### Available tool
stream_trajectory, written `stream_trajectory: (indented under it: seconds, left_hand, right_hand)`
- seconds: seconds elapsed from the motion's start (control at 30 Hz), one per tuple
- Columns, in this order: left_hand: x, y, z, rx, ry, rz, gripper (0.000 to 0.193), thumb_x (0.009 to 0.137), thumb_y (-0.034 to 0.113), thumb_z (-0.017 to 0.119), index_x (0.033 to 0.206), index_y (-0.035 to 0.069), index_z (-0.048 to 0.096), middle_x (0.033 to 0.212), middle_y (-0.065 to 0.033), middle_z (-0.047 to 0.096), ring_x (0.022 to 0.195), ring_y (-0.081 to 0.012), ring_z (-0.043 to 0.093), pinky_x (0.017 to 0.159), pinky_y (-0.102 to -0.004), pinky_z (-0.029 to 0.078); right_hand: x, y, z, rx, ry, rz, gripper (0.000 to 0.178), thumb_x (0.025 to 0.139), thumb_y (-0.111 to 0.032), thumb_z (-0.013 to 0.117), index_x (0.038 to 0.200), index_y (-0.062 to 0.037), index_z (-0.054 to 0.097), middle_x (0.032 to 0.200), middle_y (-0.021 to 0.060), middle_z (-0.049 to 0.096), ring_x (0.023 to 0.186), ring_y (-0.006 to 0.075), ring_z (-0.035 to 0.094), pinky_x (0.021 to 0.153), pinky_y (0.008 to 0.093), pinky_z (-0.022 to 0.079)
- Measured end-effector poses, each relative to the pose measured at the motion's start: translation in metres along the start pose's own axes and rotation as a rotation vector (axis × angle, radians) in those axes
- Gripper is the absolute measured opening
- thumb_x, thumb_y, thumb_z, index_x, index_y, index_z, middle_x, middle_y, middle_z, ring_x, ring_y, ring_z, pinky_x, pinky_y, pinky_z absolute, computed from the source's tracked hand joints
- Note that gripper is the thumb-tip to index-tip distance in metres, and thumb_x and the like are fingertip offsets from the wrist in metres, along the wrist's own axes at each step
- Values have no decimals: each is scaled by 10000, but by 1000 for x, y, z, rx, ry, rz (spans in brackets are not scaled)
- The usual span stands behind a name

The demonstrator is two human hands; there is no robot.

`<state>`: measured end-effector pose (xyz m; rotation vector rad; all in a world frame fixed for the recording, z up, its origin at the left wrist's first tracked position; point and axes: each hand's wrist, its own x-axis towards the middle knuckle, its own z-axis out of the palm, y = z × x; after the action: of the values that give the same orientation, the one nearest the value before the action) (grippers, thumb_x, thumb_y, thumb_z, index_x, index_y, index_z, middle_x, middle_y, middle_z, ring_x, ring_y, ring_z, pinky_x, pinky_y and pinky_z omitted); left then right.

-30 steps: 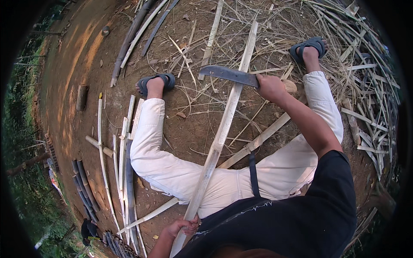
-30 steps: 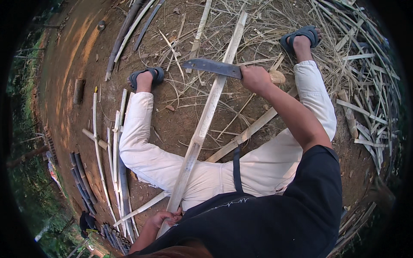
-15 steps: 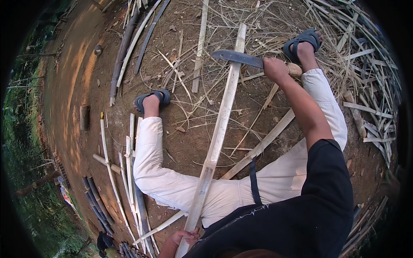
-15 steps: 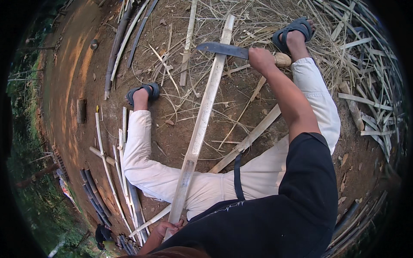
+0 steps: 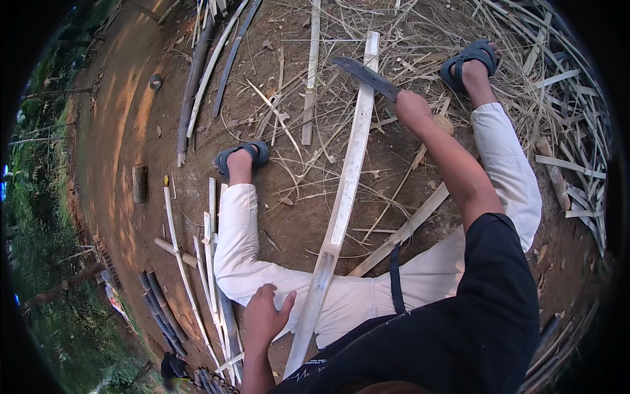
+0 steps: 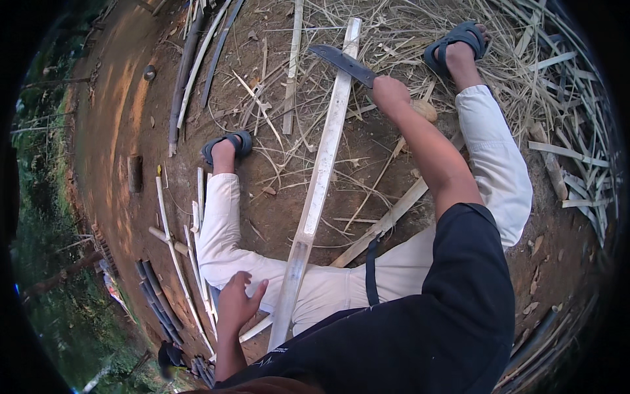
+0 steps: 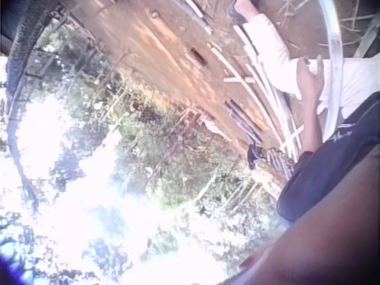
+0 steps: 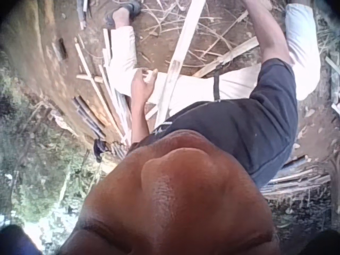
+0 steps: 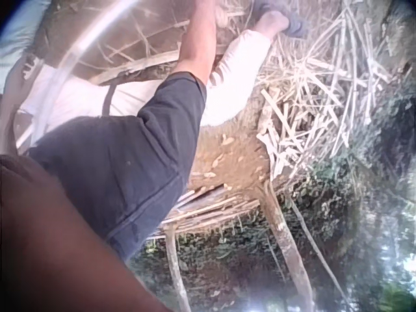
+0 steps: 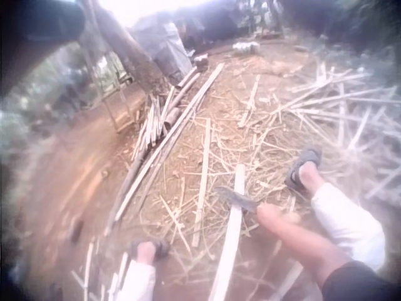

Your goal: The person shapes bamboo strips by hand using a large knife, scraping and trimming the edges while sitting on the ground.

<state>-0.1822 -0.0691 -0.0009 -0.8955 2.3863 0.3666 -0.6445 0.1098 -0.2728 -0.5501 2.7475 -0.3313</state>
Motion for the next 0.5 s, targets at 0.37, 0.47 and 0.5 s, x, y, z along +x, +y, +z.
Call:
stream_trajectory:
  seconds: [0.37,0.47,0.5]
  left_hand:
    - [164,85,85,-1444,-987,-133,484,1012,595,443,1024,116,508,623,3,392,456,-110,388,450,-286,388]
    - [111,41,80,-1424,-968,-156,494,1024,583,420,1005,97,500,622,-9,416,469,-132,430,466,-301,419]
    - [89,24,85,-1424,-968,-149,500,1028,579,413,998,87,497,621,-16,426,476,-140,445,473,-307,430]
  right_hand:
    - [-32,-27,-24,-39,82,-186,212,862,-38,532,949,65,696,901,220,728,862,361,732,716,436,603]
    - [-65,-41,-44,-8,78,-319,250,854,-25,531,1042,121,609,867,231,712,810,370,729,662,430,596]
    - [-83,-46,-50,8,51,-356,277,851,-20,531,1075,136,577,861,233,706,789,372,727,642,429,592]
